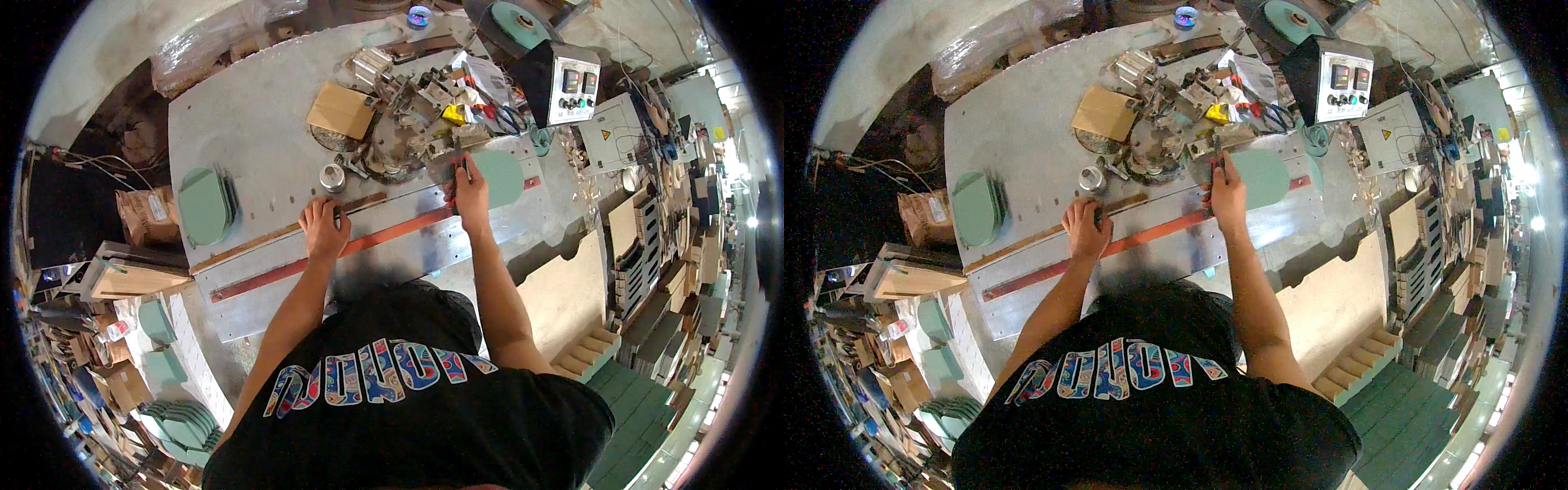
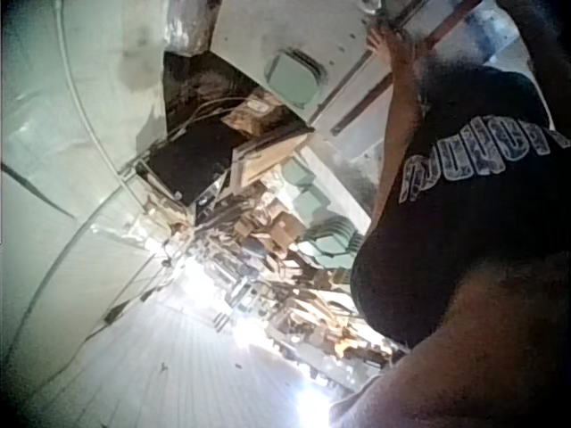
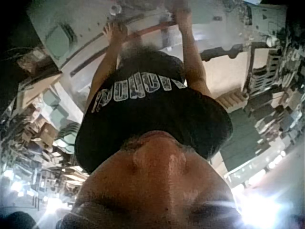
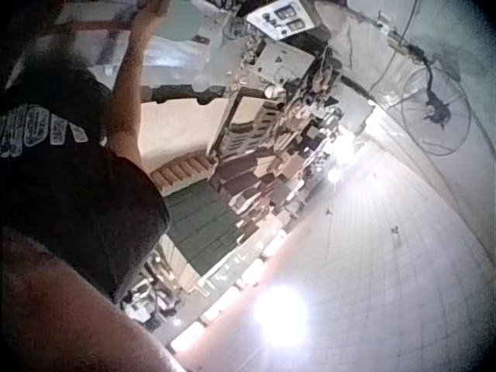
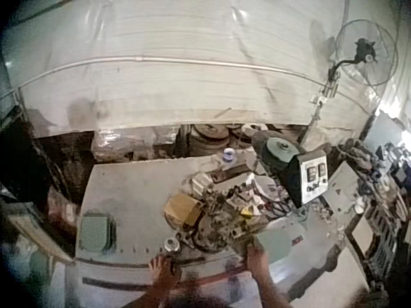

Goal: The person holds several green-surfaced wooden furniture components at a workbench, turning them over to inspect the edges. The person then uses a hand tool to trim or finish the edge of a component on the table.

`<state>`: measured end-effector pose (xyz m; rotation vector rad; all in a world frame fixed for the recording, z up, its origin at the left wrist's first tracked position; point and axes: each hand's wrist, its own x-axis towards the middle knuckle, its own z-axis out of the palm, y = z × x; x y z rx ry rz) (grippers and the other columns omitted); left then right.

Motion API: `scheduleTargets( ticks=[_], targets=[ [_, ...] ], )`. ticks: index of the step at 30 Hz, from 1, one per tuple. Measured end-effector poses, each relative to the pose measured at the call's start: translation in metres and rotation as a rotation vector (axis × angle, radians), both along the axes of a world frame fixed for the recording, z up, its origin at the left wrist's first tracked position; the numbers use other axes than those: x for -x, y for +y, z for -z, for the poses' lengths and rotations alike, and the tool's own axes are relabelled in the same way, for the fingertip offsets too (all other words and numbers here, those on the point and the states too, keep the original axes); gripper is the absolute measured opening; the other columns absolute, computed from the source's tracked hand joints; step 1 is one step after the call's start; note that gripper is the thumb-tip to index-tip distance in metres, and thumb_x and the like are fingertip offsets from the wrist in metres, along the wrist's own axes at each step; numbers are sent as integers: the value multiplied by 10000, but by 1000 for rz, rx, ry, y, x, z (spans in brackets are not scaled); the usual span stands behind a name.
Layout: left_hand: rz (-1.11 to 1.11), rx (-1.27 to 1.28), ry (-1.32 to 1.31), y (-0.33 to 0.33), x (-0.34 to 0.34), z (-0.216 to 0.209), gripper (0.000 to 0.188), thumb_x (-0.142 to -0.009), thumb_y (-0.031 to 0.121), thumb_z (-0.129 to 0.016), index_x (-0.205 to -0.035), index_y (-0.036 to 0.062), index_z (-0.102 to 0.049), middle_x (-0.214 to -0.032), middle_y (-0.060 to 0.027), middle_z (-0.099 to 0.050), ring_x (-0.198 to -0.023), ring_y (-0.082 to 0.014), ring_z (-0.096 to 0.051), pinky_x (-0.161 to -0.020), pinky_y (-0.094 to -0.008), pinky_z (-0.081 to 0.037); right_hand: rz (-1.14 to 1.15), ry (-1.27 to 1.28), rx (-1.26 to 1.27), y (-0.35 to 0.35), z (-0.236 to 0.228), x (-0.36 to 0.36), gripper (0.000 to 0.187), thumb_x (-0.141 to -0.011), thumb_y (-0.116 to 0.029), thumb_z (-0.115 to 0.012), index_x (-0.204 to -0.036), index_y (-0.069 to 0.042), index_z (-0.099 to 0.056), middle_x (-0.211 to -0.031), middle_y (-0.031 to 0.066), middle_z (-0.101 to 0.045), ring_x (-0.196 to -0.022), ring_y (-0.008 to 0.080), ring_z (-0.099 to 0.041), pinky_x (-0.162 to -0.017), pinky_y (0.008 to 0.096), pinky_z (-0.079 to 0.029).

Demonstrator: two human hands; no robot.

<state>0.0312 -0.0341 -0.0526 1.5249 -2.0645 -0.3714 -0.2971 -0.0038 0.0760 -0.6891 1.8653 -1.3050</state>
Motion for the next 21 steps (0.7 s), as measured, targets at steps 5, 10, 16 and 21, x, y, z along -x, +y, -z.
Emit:
scheduleTargets(
  ticks=[5,10,16,21],
  targets=[
    [-12,40,24,2,4,0,305,-926,195,-754,-1214,112,-700,-1362,-97,-622,-1368,-361,-538,-1210,-569,-341,-184,403,-118,0,9,54,469,-1115,-261,-662,-1504,1,-694,-927,57,-762,-731,108,-625,-679,315,-539],
    [124,11,13,9,3,2,269,-907,183,-772,-1168,136,-724,-1242,-78,-679,-1287,-350,-601,-1143,-557,-412,-86,251,-103,8,-17,89,466,-1120,-335,-680,-1442,-3,-735,-801,16,-692,-655,94,-590,-598,310,-482],
    [405,-376,408,32,81,-5,449,-970,264,-791,-1360,57,-711,-1049,-175,-770,-973,-383,-760,-867,-486,-593,17,133,-145,32,-42,132,352,-1110,-395,-711,-1123,-50,-781,-733,-44,-601,-583,65,-523,-544,273,-406],
    [377,-936,421,13,233,-30,1128,-1009,607,-759,-1775,34,-161,-1066,-202,-790,-849,-298,-777,-718,-423,-629,-6,45,-102,48,-46,159,341,-1105,-361,-719,-1129,-25,-774,-734,-30,-610,-597,71,-544,-547,273,-415]
  ],
)
